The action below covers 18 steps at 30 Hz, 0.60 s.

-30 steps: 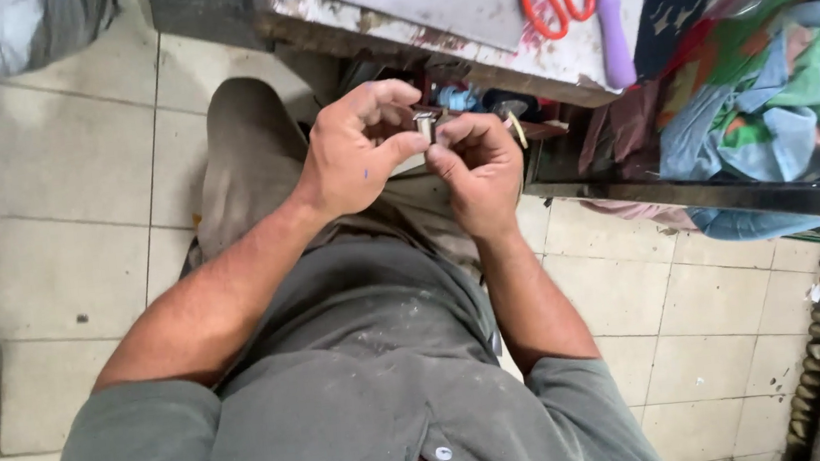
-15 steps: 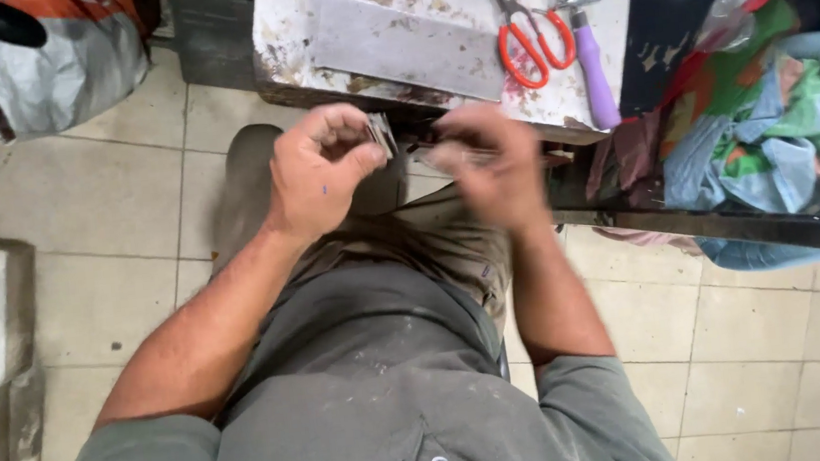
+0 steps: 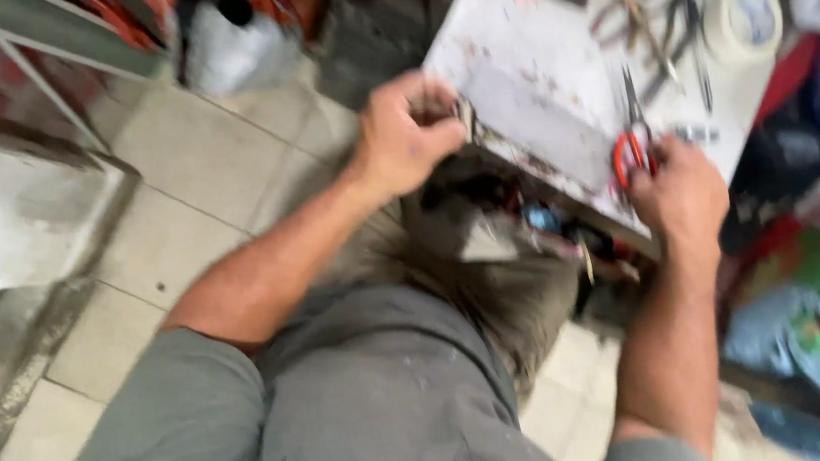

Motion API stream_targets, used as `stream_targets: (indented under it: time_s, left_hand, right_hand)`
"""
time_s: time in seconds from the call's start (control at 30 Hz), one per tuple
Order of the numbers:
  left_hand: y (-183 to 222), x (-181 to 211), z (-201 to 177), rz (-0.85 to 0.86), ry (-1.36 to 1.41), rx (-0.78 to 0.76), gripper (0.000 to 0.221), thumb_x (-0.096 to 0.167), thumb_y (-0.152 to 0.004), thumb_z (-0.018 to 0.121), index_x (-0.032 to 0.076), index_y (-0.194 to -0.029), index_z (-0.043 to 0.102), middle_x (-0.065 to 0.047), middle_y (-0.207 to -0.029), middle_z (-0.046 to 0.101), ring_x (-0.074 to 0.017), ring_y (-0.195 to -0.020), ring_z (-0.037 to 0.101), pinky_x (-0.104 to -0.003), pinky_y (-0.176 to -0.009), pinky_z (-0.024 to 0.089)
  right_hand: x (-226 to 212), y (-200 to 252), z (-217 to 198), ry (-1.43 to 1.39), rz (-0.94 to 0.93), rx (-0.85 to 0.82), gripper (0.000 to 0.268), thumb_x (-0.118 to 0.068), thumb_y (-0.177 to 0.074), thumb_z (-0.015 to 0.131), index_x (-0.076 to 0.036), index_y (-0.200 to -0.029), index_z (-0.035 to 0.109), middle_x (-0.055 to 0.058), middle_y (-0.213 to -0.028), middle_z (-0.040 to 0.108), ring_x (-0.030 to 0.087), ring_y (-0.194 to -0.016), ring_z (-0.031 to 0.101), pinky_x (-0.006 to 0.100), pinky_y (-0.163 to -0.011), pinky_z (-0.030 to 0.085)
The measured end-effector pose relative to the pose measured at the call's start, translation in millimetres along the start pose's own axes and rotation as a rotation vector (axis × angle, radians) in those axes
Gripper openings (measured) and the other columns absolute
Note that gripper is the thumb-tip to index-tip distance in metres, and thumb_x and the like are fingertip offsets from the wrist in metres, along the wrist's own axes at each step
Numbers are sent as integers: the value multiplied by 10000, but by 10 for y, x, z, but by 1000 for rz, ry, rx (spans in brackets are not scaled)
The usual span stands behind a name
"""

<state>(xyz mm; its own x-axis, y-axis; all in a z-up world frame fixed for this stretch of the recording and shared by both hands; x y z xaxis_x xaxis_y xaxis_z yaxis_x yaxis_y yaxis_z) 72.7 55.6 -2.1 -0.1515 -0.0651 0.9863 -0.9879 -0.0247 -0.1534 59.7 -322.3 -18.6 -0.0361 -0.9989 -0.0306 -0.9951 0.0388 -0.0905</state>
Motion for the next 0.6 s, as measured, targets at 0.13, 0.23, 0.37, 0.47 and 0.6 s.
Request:
stream_targets:
  time_s: [0.13,0.23,0.37,0.47,0.6]
  left_hand:
    - [-61,-11,-106,-35,-30,9,179,78,-686,735,157,-837,679,80,-729,653,-25,-655,549,-219,-584,446]
    - [3,-202,-158,-137,-73,18,224,123,-676,755,155,-892,705,61,-749,707,-34,-673,599,-230,-620,485]
    - [22,-406,-183,-189,-76,-2,273,167,-664,794,156,-925,716,30,-788,726,-75,-711,637,-300,-625,516]
    - [33,-511,-125,-202,-90,-6,307,188,-644,802,154,-941,731,23,-789,724,-76,-718,641,-285,-629,513]
    - [167,-308,133,-165,-62,-66,355,159,-644,790,134,-988,706,12,-800,748,-53,-732,640,-254,-678,504]
  right_hand:
    - [-22,-120,8,4,235,-303,422,-374,-857,588,-150,-1192,714,230,-1189,738,476,-1109,674,526,-905,518]
    - [36,-17,-166,-29,361,-317,535,-475,-850,581,-159,-1266,695,248,-1252,738,477,-1177,671,501,-956,514]
    - [563,281,-335,-461,478,340,509,-389,-865,773,-148,-1303,676,106,-1035,744,392,-1043,683,501,-908,475]
    - [1730,-478,1619,-1930,570,-63,410,-487,-946,613,-176,-1179,483,-134,-1049,542,-51,-1012,547,78,-1098,416]
    - [-376,296,134,-1186,325,321,765,78,-743,654,-15,-1491,524,254,-961,656,335,-798,625,375,-816,483]
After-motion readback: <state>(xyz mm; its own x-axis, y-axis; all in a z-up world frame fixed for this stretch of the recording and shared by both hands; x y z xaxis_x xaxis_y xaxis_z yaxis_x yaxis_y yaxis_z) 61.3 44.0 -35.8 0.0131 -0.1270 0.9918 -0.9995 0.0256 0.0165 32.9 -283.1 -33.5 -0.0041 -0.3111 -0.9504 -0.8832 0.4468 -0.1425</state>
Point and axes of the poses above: each hand's wrist, its own y-axis away from the middle knuckle, its own z-axis out of the palm, x = y × z, the point moved 10 cm from there along -y, towards the middle knuckle
